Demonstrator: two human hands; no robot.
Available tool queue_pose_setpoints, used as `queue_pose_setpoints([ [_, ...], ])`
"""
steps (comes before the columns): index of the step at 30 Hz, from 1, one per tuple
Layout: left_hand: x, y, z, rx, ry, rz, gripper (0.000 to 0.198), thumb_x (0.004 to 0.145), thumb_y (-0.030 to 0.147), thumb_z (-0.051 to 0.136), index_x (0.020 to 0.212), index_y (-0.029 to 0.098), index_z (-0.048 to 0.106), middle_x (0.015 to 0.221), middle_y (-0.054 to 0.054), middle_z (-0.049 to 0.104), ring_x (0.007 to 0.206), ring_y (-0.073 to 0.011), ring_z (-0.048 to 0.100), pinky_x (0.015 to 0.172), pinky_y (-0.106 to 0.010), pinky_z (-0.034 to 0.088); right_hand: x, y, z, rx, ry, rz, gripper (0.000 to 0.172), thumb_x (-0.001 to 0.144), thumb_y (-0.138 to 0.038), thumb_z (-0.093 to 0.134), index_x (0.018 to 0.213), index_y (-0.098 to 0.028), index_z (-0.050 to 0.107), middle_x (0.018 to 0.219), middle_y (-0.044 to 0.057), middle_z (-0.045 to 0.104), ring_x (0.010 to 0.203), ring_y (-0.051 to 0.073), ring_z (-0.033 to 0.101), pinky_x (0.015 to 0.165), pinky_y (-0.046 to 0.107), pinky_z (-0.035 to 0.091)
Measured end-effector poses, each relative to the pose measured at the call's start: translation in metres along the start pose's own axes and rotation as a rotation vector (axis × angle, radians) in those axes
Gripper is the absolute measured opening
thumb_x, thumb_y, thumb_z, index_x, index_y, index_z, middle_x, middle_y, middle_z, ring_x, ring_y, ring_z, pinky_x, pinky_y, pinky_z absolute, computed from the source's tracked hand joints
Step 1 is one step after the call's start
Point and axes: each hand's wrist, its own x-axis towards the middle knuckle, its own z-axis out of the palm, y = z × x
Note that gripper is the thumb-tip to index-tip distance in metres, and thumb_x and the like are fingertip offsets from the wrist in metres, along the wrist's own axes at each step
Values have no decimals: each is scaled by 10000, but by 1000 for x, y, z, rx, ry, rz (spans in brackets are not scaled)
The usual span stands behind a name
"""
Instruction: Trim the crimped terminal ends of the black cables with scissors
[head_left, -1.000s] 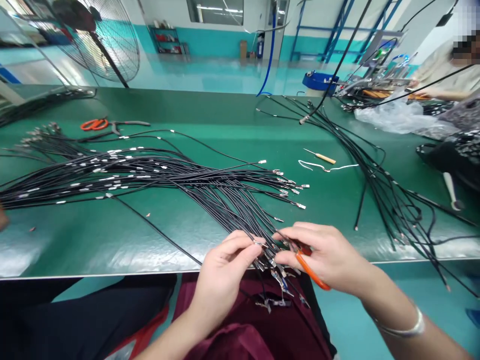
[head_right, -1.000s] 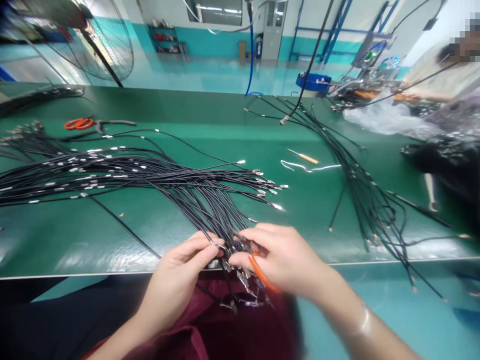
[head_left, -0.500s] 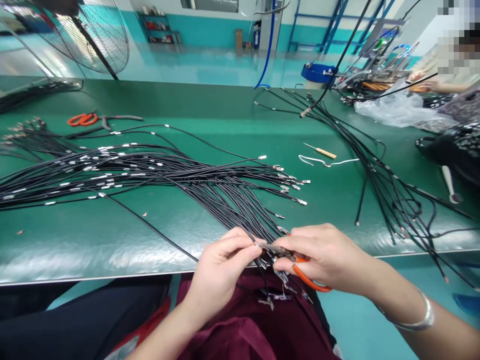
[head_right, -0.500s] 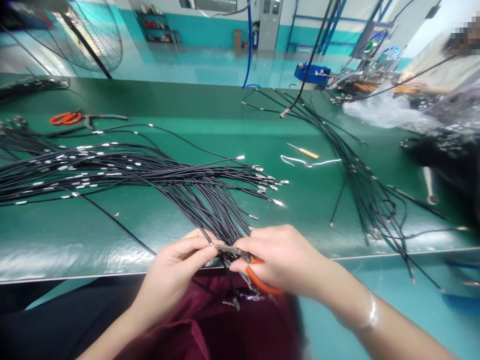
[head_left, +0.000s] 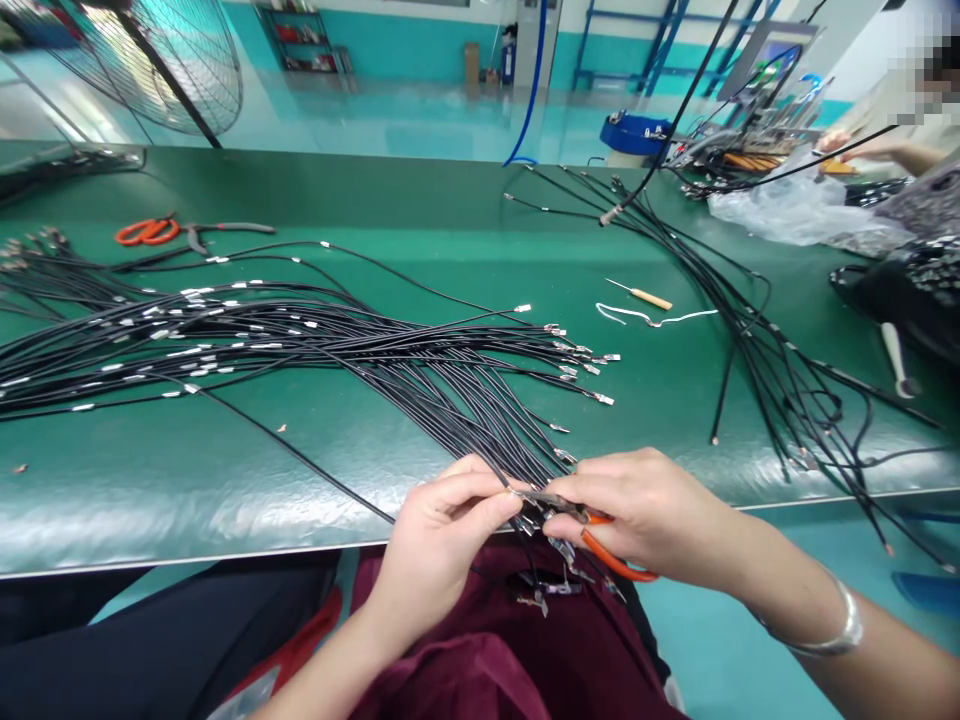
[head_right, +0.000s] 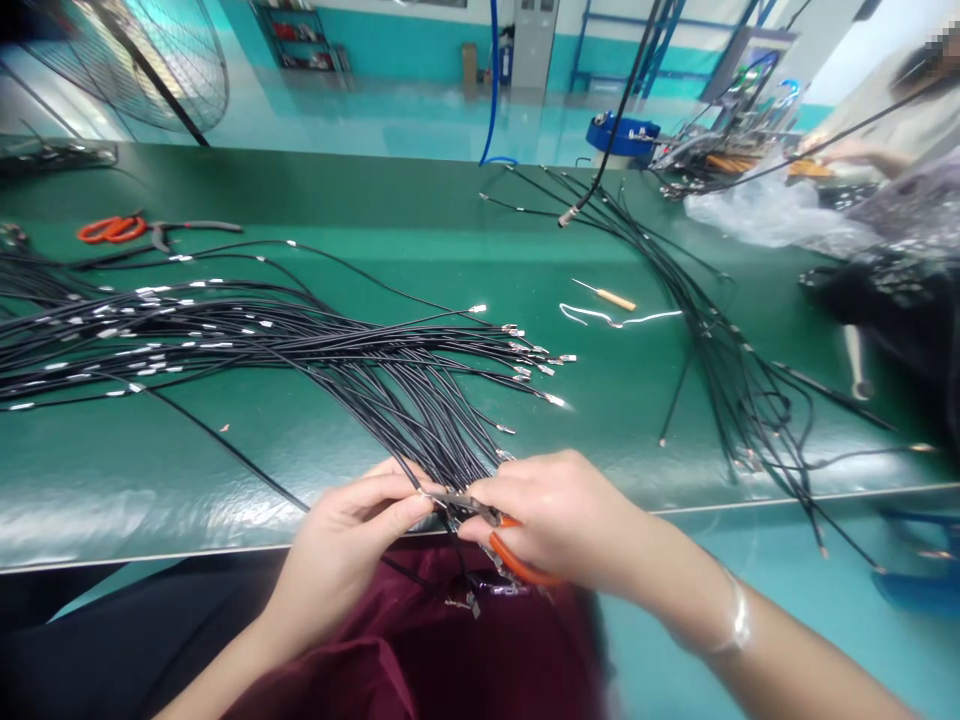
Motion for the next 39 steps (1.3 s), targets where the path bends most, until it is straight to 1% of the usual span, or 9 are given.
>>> queue_pose_setpoints([
  [14, 1, 2, 0, -24, 1, 4, 129, 799, 220, 651, 693, 196, 721, 763, -19, 649, 737, -144, 578, 697, -238, 445, 1, 2, 3, 286, -19, 70, 216, 872, -370, 586, 788, -193, 677, 637, -1, 612, 538, 110, 494, 510, 231, 372],
  [16, 1, 0, 3, -65, 10, -12, 125, 796, 226, 658, 691, 194, 719, 774, -18, 645, 754, -142, 577, 714, -237, 443, 1, -1, 2, 359, 35, 152, 167, 837, -353, 629, 813, -195, 673, 653, -7, 614, 541, 107, 503, 515, 226, 395],
  [22, 7, -3, 22, -320, 78, -76, 133, 808, 278, 652, 730, 185, 705, 758, -9, 608, 778, -151, 568, 754, -266, 446, 12, -14, 6, 525, 371, 416, 125, 745, -283, 698, 813, -201, 634, 746, 10, 647, 655, 141, 581, 632, 266, 479],
  [25, 10, 6, 22, -210, 45, -89, 188, 834, 308, 614, 742, 178, 714, 721, -20, 631, 720, -156, 581, 701, -273, 461, 19, -13, 8, 758, 405, 492, 127, 767, -288, 676, 835, -202, 613, 752, 10, 650, 666, 138, 593, 631, 263, 490],
  [28, 13, 17, 10, 137, 110, 116, 146, 840, 259, 604, 880, 213, 737, 713, -20, 665, 652, -153, 592, 639, -271, 464, 24, -4, 3, 1002, 396, 537, 169, 754, -281, 696, 860, -196, 595, 762, -6, 625, 674, 117, 591, 630, 241, 486],
  [30, 17, 22, 0, 379, 228, 417, 209, 803, 187, 644, 978, 261, 729, 817, -25, 688, 774, -173, 606, 744, -295, 468, 27, 1, -1, 1087, 376, 528, 201, 741, -267, 714, 881, -193, 590, 747, -27, 598, 650, 95, 567, 621, 226, 468],
  [32, 25, 24, -7, 528, 231, 635, 305, 766, 142, 676, 1029, 292, 716, 955, -36, 695, 960, -207, 584, 916, -352, 422, 29, 4, -4, 1155, 333, 489, 221, 743, -254, 718, 906, -194, 580, 732, -41, 577, 634, 81, 545, 612, 218, 453],
  [35, 36, 23, -9, 525, 68, 651, 290, 790, 145, 658, 1028, 298, 716, 938, -32, 708, 953, -197, 601, 956, -370, 411, 31, 5, -5, 1226, 306, 452, 228, 756, -239, 714, 924, -192, 569, 732, -45, 561, 630, 71, 525, 604, 208, 440],
  [39, 41, 19, -4, 388, 51, 500, 175, 799, 187, 657, 923, 272, 747, 785, -26, 692, 760, -165, 616, 702, -279, 484, 32, 4, -3, 1245, 329, 451, 232, 752, -238, 718, 924, -191, 570, 739, -43, 550, 638, 74, 516, 609, 210, 437],
])
